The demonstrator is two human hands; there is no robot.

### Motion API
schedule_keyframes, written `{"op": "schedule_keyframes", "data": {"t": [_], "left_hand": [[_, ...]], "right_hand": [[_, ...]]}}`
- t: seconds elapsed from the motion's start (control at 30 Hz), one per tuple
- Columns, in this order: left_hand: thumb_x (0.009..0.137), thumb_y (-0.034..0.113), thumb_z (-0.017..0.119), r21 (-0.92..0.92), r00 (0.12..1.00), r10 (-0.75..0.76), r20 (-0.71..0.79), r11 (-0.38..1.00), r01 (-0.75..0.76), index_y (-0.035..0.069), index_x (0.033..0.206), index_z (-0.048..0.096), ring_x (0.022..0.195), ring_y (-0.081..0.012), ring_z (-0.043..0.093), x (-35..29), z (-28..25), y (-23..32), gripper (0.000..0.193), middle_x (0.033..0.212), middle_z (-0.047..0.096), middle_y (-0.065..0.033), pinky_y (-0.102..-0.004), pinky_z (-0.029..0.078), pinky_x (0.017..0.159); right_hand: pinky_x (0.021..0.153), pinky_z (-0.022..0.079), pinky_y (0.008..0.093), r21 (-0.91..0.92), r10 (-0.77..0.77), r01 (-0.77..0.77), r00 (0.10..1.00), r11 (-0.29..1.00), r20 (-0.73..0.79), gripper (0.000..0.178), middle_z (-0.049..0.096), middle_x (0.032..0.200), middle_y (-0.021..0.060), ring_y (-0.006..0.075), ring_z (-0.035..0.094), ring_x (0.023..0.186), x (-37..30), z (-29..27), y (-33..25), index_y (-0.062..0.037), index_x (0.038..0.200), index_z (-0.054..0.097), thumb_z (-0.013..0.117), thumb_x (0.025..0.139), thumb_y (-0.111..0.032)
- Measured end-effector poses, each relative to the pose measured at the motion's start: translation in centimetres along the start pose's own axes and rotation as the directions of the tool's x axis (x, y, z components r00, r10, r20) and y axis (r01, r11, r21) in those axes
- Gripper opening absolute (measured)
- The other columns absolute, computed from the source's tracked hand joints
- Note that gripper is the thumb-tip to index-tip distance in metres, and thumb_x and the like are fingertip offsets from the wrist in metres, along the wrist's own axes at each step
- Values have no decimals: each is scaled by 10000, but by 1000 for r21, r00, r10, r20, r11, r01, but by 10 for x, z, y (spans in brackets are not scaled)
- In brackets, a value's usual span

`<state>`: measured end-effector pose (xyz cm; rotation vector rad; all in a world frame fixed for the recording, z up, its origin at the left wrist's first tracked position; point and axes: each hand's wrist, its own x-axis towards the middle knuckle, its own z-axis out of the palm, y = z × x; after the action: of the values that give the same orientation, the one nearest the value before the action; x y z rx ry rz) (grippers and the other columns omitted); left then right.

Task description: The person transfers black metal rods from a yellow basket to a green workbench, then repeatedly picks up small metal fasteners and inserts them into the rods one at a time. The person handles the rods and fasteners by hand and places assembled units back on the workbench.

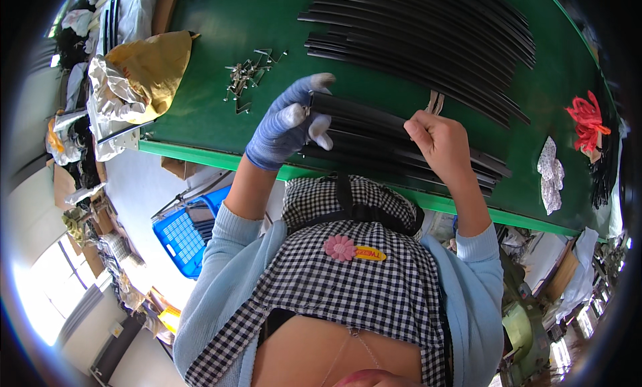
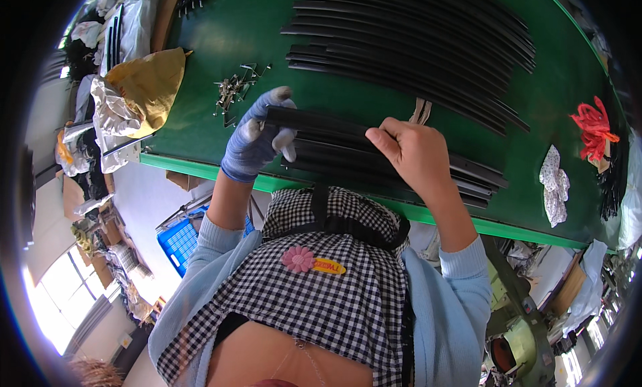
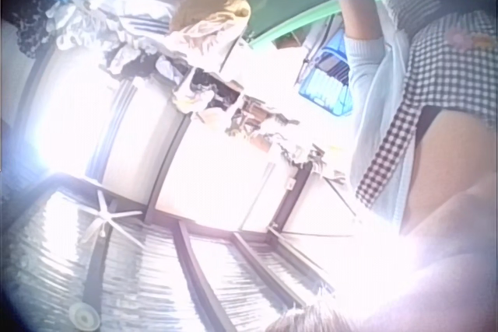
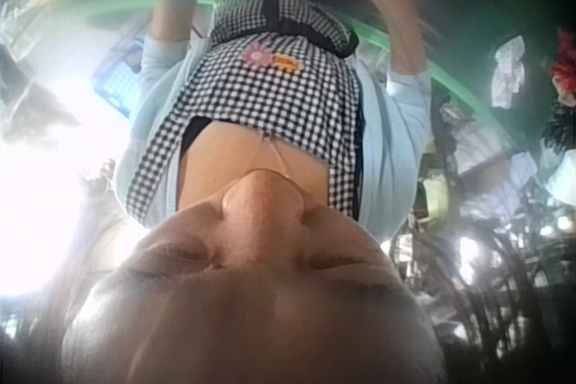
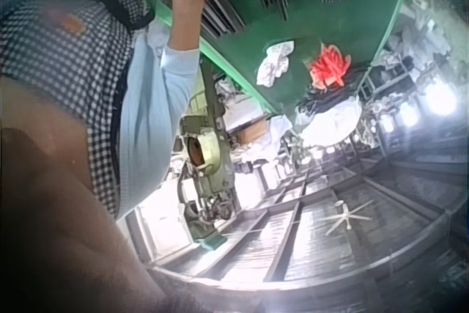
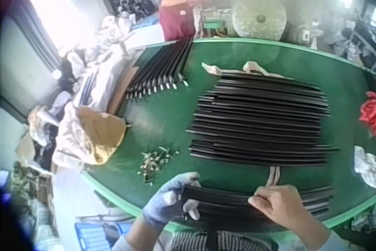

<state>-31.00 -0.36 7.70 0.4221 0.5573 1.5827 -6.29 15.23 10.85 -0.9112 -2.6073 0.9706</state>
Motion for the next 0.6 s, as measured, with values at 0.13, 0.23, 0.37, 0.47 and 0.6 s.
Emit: {"op": "schedule_keyframes", "data": {"t": [0.13,0.23,0.37,0.47,0.6], "left_hand": [[889,336,699,-24,997,-20,78,999,22,-4,1247,572,647,-190,578,0,11,0,510,928,567,-116,-443,619,625],[906,292,665,-144,999,-11,45,989,18,-13,1226,582,615,-203,571,-1,26,-4,450,870,536,-107,-471,625,650],[917,260,638,-223,997,-83,2,971,81,-15,1247,567,651,-228,584,-8,34,-6,435,854,522,-97,-499,625,715],[925,262,628,-269,986,-158,-54,953,138,-14,1281,541,686,-240,599,-15,38,-6,459,891,554,-109,-498,618,757],[941,242,631,-82,979,-94,-182,993,80,-14,1305,516,748,-235,637,-22,45,9,460,988,629,-142,-445,596,807]], "right_hand": [[457,397,327,73,4,-3,1000,997,-13,440,521,516,46,197,527,458,-11,-10,-15,-77,719,659,611,944,-451],[460,399,324,62,10,-8,999,998,-41,433,533,523,45,196,528,458,-17,-13,-22,-73,726,664,622,937,-448],[462,399,321,-28,6,-8,998,1000,-65,458,542,529,47,194,532,464,-18,-17,-21,-69,718,662,618,933,-471],[465,395,320,-15,36,-37,999,999,-15,490,533,525,45,199,528,467,-19,-16,-18,-65,706,656,605,934,-495],[481,398,324,93,161,-167,985,982,69,554,533,527,46,199,515,470,-21,-17,-12,-52,676,625,561,954,-527]]}}
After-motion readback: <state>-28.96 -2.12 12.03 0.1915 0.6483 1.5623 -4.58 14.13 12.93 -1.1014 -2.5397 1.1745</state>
